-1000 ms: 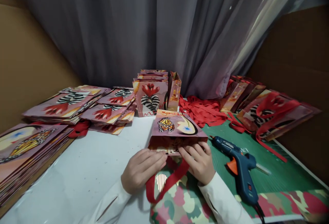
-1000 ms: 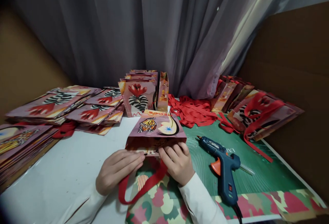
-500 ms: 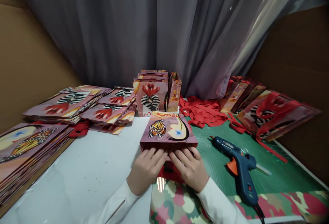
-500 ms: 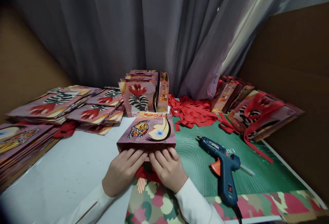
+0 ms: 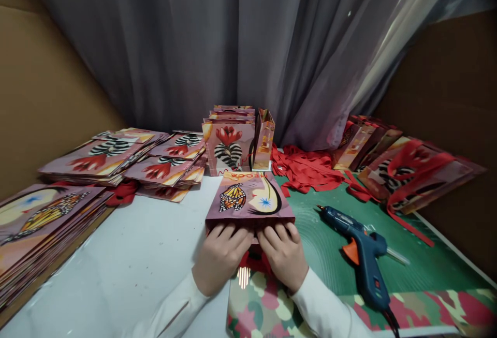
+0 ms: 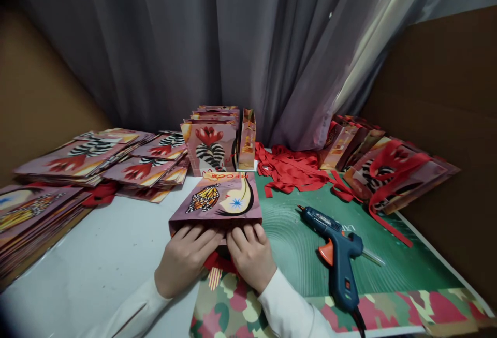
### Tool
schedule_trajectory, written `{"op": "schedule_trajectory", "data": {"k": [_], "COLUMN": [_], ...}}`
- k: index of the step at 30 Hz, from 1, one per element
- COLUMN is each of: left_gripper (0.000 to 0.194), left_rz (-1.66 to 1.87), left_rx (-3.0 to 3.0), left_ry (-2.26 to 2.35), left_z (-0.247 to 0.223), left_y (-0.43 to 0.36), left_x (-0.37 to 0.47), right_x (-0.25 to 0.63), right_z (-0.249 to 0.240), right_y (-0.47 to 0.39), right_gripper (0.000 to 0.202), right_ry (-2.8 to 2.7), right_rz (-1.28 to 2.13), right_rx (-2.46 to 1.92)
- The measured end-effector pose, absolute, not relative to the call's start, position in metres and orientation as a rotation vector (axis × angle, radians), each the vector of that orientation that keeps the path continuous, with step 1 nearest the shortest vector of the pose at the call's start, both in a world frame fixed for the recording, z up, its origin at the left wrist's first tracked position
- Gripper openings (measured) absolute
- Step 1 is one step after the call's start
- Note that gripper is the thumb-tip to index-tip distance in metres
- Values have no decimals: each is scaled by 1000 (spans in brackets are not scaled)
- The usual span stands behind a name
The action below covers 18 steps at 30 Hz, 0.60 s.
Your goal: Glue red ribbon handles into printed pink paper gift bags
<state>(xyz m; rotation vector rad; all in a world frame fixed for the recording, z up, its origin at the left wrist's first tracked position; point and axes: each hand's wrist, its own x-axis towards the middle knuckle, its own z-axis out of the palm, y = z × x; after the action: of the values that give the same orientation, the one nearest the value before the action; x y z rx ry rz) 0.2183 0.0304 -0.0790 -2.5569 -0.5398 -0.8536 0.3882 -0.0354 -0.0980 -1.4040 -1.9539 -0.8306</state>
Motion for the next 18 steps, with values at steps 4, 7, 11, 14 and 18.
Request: {"op": "schedule_trajectory", "data": {"k": [4, 7, 11, 14, 18], "left_gripper": [26, 29, 30, 24, 24], "left_rz": [-867, -878, -985, -1114, -1176], "left_rx": [-2575, -2579, -2556, -2507, -2476], "left_ry": [-503, -478, -372, -314, -254], "left_z": [-77, -77, -74, -70, -69], "left_y": [40, 51, 58, 55, 50], "left_x": [208, 199, 195, 196, 194], "right_x": [399, 413, 423, 424, 425], "right_z": [-95, -95, -96, -96, -94], "right_y": [-35, -34, -36, -38, -41], "right_gripper": [38, 37, 36, 33, 31], "right_ry": [-2017, -2095, -2108, -2055, -2039], "right_rz": [-872, -927, -924, -879, -835], "right_rx": [-1392, -1391, -1367, -1337, -1311]}}
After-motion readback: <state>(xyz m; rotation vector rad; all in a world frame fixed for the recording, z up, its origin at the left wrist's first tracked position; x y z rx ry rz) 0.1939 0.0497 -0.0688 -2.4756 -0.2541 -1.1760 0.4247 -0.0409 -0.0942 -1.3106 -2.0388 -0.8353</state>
